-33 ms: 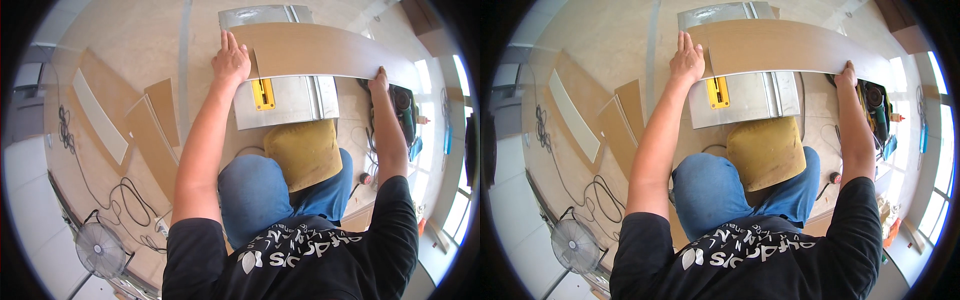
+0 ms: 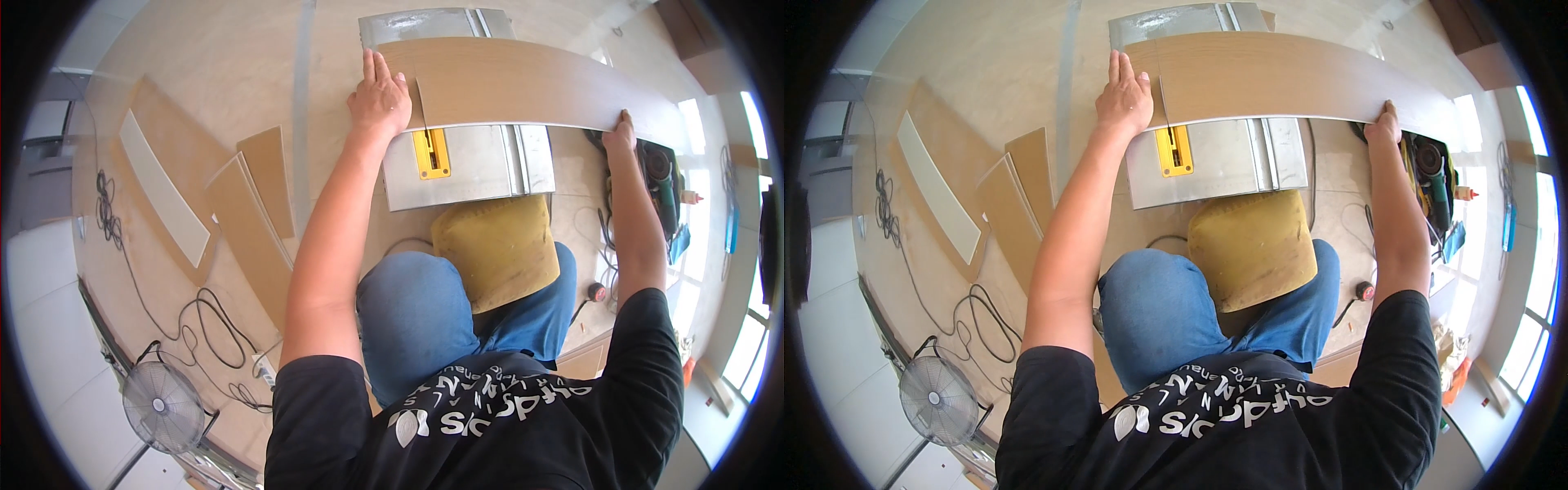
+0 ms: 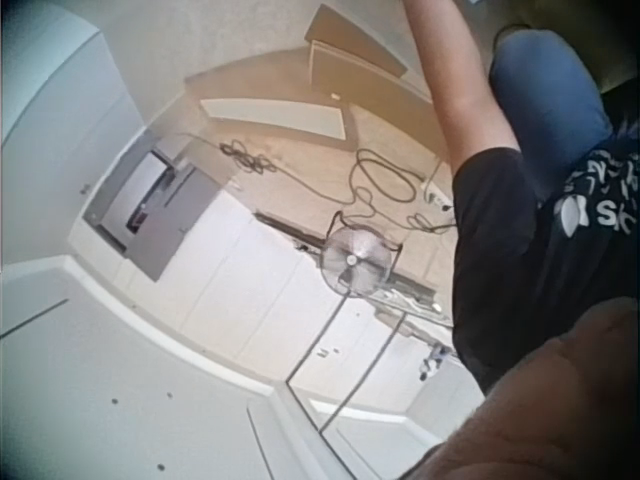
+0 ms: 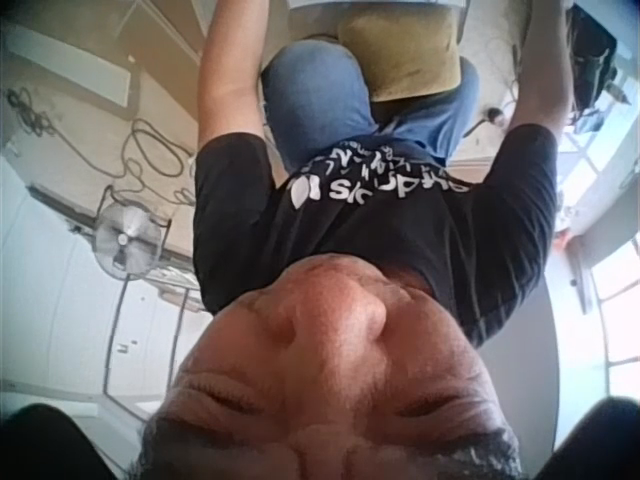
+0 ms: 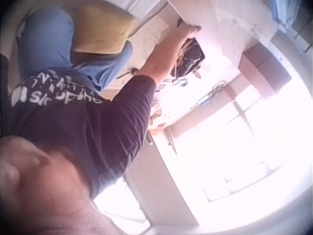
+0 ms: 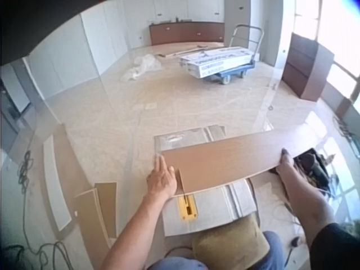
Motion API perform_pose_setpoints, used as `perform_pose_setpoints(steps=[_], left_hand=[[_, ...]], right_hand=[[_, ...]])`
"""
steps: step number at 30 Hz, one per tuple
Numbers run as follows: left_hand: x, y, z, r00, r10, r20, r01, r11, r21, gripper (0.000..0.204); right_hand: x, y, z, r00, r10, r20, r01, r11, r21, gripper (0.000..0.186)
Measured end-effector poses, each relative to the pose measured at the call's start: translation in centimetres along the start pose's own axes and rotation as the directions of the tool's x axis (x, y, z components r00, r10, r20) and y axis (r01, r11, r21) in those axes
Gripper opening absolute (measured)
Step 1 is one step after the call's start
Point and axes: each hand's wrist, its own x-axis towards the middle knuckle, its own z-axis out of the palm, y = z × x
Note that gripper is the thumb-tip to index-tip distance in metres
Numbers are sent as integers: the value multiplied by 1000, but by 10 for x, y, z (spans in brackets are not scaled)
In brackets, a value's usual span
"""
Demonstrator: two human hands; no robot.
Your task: The person cuts a laminate plank using a small table saw, marks it with a pencil, and hammers it into place on the floor next to a glass partition.
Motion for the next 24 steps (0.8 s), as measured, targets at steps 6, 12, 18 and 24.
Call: perform_pose_setpoints(steps=[6, 12, 18, 24], left_hand=[[-15, 2, -3, 1000, 1, 8, -1, 1000, -4, 64], [-24, 6, -3, 1000, 12, -7, -12, 1000, -22, 64], [-34, 7, -6, 1000, 22, 13, -22, 1000, 3, 64], [-43, 8, -3, 998, 39, -41, -40, 998, -38, 64]], right_hand=[[-8, -5, -12, 1000, -2, 19, 4, 998, -68, 30], [-12, -16, -23, 999, -13, 47, 18, 994, -105, 32], [-31, -17, -28, 1000, -1, 28, 4, 996, -84, 32], [-42, -23, -26, 999, -41, -3, 41, 998, -54, 31]])
